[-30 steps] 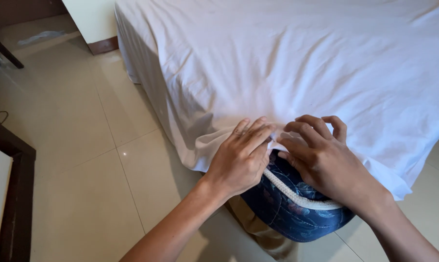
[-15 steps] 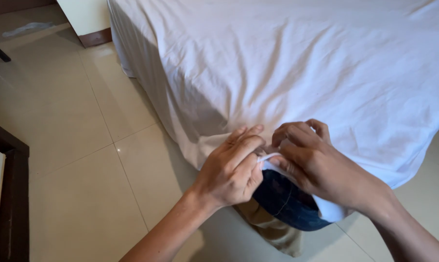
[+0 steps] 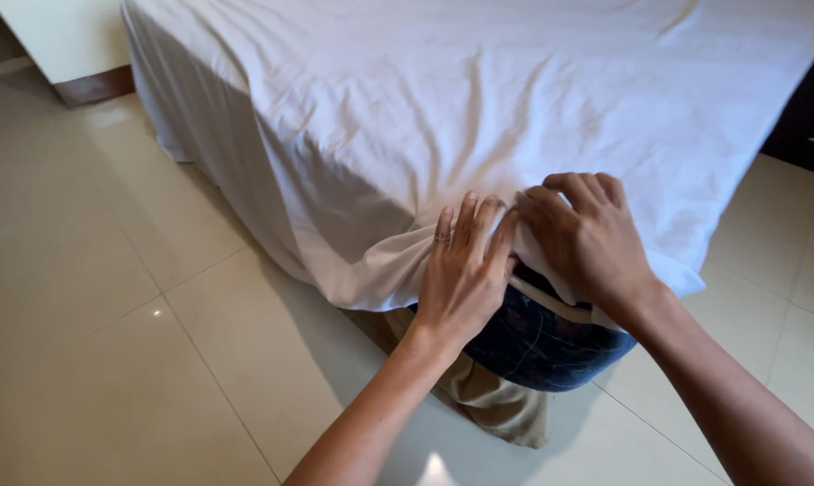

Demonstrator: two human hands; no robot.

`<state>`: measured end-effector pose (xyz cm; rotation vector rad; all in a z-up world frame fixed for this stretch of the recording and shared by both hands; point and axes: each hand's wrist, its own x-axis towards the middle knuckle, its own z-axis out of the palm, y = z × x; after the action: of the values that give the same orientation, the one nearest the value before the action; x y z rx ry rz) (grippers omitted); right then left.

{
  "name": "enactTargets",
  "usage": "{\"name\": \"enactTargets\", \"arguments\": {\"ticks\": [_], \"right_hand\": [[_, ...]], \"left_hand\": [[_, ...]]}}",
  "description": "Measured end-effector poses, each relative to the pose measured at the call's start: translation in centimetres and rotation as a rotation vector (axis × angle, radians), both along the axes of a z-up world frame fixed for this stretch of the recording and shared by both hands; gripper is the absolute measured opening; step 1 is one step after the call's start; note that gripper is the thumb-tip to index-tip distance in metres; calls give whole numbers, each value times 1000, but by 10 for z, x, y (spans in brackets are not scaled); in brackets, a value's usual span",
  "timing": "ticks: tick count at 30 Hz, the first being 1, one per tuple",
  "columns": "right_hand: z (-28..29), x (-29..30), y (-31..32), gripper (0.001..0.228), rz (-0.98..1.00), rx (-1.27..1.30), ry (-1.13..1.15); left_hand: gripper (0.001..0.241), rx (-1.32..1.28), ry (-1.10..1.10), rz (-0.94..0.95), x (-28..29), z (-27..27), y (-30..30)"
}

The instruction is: The person spreads a white bed sheet over a mattress and tucks its edges under the mattress, working around the sides and corners of the bed, smoothing the fabric and pulling the sheet taut as they secure each section.

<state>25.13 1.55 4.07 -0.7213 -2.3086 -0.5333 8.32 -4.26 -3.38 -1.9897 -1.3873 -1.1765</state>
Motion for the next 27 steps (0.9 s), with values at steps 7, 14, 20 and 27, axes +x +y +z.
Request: {"name": "enactTargets", "arguments": {"ticks": [7, 14, 20, 27], "right_hand": [[3, 6, -41, 67, 53, -47, -154], [-18, 24, -54, 47, -242, 2, -329], [-23, 48, -81, 48, -155, -90, -290], [-37, 83, -103, 49, -104, -167, -154]], "left_hand": [[40, -67, -60, -92, -4, -8, 20], [29, 41, -16, -175, 14, -17, 11], [30, 199, -38, -330, 25, -25, -9], [28, 306, 1, -458, 40, -19, -19]]}}
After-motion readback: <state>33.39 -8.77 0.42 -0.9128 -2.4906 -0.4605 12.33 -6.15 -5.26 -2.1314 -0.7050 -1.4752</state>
